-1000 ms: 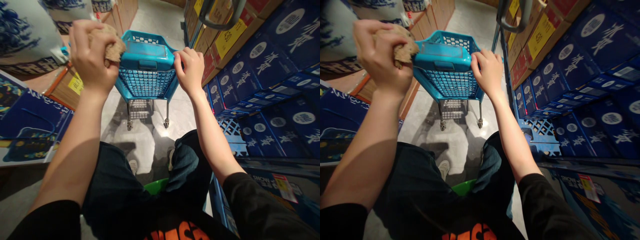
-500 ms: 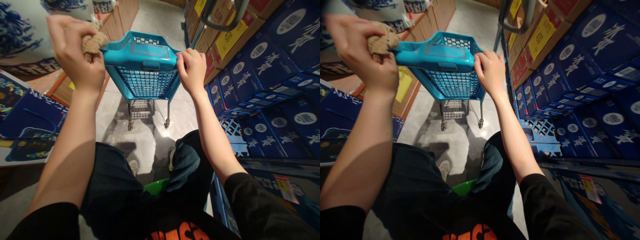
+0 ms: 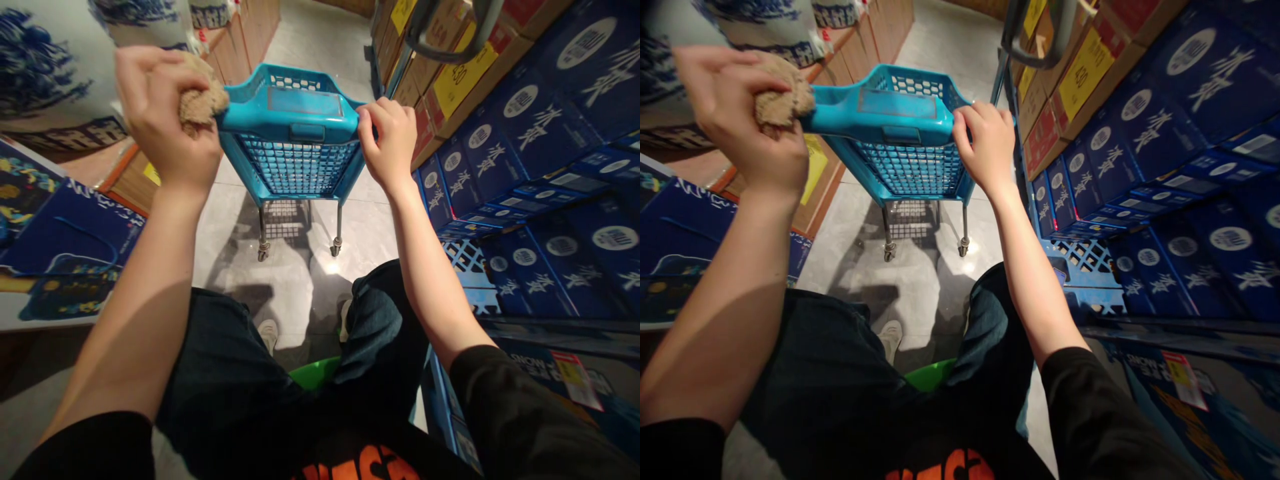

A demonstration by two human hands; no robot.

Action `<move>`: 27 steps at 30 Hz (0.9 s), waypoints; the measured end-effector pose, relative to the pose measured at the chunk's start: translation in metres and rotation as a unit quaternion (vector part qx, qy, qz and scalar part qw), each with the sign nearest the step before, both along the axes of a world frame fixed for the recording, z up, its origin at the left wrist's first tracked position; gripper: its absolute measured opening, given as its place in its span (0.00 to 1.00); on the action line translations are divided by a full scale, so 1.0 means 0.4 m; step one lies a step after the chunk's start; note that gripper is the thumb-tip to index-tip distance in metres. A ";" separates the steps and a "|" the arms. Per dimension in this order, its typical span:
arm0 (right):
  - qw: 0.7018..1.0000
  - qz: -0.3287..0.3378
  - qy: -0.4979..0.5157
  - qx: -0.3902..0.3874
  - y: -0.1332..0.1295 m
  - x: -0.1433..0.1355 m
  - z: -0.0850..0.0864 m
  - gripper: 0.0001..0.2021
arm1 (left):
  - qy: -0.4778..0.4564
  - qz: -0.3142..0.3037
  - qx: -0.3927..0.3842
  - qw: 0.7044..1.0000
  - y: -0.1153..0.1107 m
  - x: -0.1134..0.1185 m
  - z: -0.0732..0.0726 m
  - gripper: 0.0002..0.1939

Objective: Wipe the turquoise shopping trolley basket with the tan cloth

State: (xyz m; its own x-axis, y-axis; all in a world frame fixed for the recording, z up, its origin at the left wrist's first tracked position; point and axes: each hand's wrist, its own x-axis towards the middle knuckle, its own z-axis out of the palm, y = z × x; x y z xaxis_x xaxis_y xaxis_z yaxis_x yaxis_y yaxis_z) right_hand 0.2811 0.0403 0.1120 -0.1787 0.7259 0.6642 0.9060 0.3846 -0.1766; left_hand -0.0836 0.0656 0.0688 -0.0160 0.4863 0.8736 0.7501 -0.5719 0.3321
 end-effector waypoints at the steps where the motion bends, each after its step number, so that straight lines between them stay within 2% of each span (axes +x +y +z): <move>1: 1.000 -0.003 -0.002 0.005 0.001 0.001 -0.002 0.31 | 0.019 -0.015 0.000 1.000 -0.013 0.019 0.000 0.23; 3: 1.000 -0.007 -0.005 0.013 0.003 0.003 -0.005 0.32 | 0.083 -0.037 0.006 0.996 -0.038 0.057 0.003 0.23; 5: 1.000 -0.009 -0.006 0.017 0.004 0.004 -0.005 0.32 | 0.124 -0.038 0.005 0.992 -0.045 0.063 0.006 0.24; 8: 1.000 -0.010 -0.008 0.009 0.003 0.002 0.000 0.30 | 0.103 -0.011 -0.002 0.995 -0.002 -0.011 -0.004 0.28; 11: 1.000 -0.007 -0.006 -0.007 0.002 0.000 0.004 0.27 | 0.048 0.050 0.042 0.997 0.067 -0.110 -0.029 0.26; 13: 1.000 -0.004 -0.004 -0.009 0.002 0.000 0.003 0.27 | 0.045 0.063 0.061 0.995 0.085 -0.129 -0.040 0.25; 17: 1.000 -0.009 -0.002 -0.002 0.005 0.002 0.000 0.28 | 0.036 0.015 0.054 0.998 0.033 -0.049 -0.028 0.19; 19: 1.000 -0.011 0.001 -0.003 0.006 0.003 0.000 0.27 | 0.063 -0.018 0.027 0.997 0.007 -0.014 -0.013 0.18; 21: 1.000 -0.010 0.004 -0.006 0.009 0.003 0.001 0.26 | 0.068 -0.033 0.016 0.997 0.002 -0.011 -0.002 0.18; 24: 1.000 0.000 0.013 -0.007 0.014 0.004 -0.003 0.28 | 0.031 -0.020 0.020 0.999 0.009 -0.027 0.004 0.20; 27: 1.000 0.008 0.022 -0.002 0.019 0.007 -0.010 0.31 | 0.011 -0.025 0.015 1.000 -0.022 0.012 0.012 0.16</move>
State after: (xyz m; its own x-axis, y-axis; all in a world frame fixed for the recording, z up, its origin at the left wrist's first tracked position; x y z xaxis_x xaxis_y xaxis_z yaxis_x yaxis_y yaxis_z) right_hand 0.2841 0.0478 0.1079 -0.1608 0.7256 0.6691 0.8911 0.3982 -0.2177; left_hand -0.0789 0.0569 0.0737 0.0275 0.4588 0.8881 0.7280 -0.6181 0.2967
